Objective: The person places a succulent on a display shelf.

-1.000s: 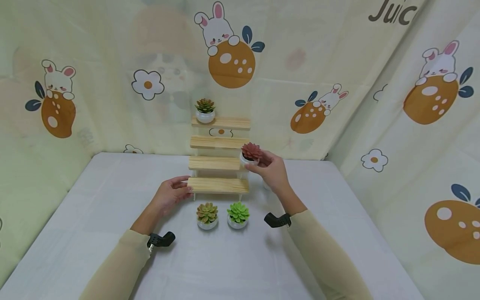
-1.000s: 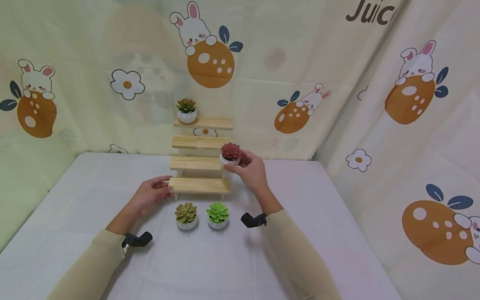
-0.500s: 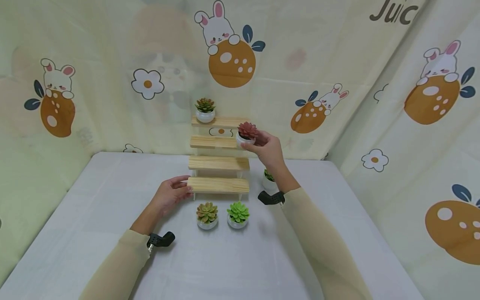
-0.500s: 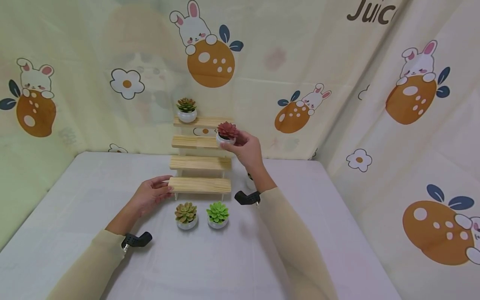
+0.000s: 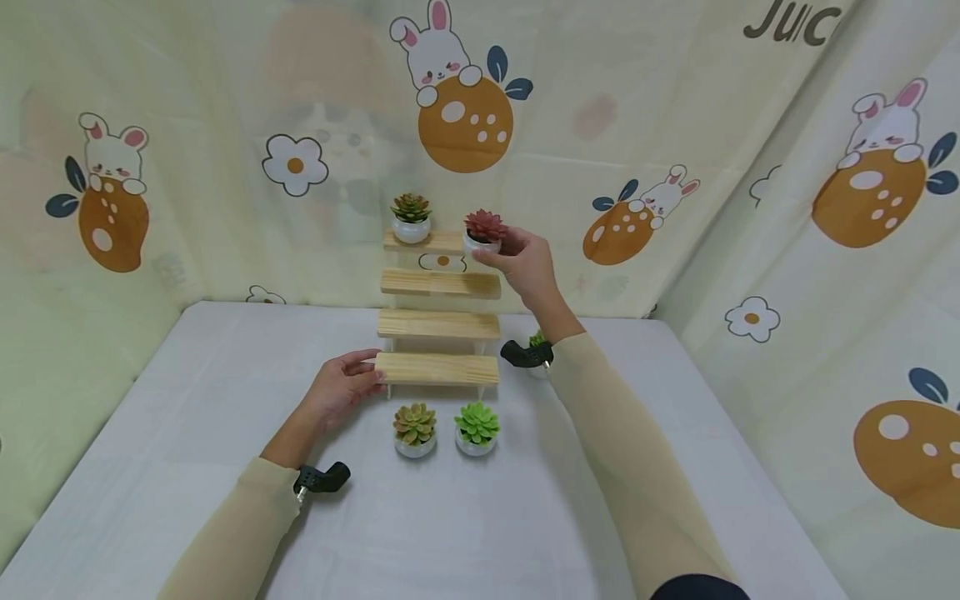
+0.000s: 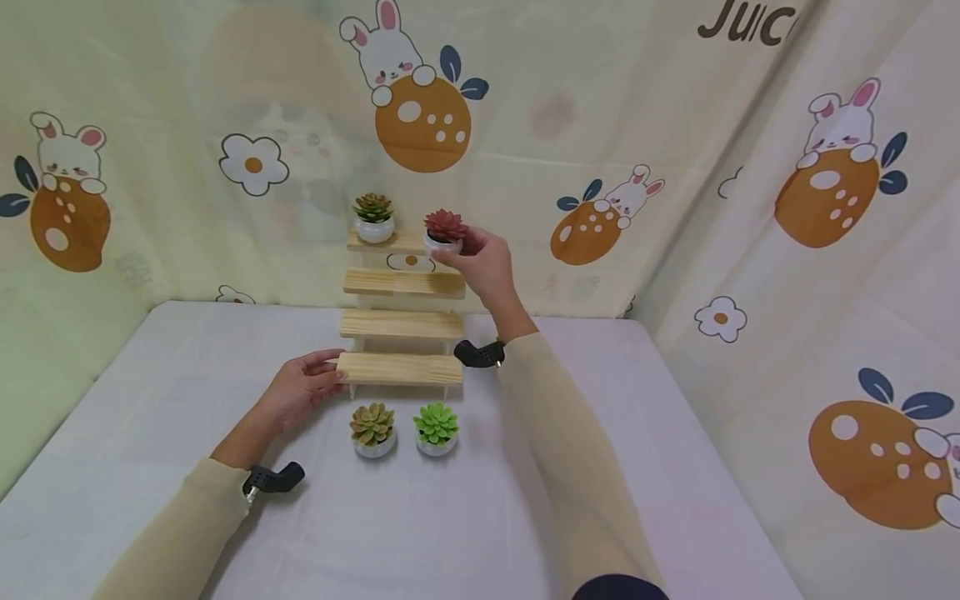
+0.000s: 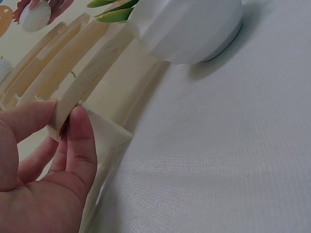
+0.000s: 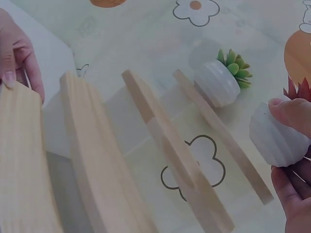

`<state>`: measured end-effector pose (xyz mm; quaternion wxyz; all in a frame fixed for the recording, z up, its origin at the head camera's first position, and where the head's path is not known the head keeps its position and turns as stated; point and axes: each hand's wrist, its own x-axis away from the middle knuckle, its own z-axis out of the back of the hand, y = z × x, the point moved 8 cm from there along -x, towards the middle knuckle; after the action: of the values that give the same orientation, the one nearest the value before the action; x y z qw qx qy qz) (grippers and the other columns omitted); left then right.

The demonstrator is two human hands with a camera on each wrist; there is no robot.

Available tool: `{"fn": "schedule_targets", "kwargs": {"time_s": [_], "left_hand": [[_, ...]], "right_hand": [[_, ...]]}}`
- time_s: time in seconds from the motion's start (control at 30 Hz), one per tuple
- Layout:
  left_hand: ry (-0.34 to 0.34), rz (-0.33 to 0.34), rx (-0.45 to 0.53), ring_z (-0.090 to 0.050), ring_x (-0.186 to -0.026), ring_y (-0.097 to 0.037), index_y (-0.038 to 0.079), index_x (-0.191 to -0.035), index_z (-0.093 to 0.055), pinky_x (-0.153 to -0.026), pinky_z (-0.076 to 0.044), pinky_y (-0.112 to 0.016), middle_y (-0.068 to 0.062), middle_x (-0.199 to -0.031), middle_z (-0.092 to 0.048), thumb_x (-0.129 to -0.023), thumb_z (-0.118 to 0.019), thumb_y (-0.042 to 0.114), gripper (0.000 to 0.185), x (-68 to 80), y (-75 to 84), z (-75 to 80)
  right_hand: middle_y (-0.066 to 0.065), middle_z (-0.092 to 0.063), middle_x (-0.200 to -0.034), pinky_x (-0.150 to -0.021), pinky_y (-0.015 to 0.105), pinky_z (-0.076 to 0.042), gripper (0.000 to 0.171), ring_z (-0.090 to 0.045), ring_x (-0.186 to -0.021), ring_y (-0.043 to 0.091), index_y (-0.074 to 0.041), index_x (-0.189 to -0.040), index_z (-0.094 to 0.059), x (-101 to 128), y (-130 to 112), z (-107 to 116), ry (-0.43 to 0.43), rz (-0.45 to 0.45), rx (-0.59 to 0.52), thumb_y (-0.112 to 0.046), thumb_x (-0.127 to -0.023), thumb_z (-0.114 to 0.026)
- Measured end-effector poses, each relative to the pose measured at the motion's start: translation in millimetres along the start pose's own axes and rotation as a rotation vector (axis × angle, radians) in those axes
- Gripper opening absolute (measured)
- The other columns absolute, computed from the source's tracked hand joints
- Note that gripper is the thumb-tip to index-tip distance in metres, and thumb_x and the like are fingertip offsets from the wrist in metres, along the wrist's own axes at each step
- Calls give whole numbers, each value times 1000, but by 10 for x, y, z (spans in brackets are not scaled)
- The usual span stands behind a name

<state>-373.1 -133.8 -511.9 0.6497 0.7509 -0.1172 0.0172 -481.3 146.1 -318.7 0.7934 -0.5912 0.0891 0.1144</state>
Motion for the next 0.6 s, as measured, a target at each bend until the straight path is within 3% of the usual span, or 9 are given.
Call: {"fn": "schedule_targets", "kwargs": {"time_s": [0.23, 0.6], "left_hand": [[0, 7, 6, -69, -94, -12, -2, -152, -42, -89, -63, -27, -9, -115, -64, -99, -62, -2, 56, -11, -12, -8], [10, -3, 27, -69, -91, -10, -6, -151, -41, -87, -63, -25, -3, -106, -64, -99, -58, -7, 55, -18, -21, -18]], "right_hand": [[10, -70, -129, -105, 35, -57, 53, -65, -116, 19, -10, -133, -68, -167, -32, -4, 9, -13, 32, -25, -85, -86], [14, -72, -124, -88, 25, -58, 50, -66, -105, 17, -5, -129, -70, -313, -51, -91, 17, -13, 34, -17, -83, -87]]}}
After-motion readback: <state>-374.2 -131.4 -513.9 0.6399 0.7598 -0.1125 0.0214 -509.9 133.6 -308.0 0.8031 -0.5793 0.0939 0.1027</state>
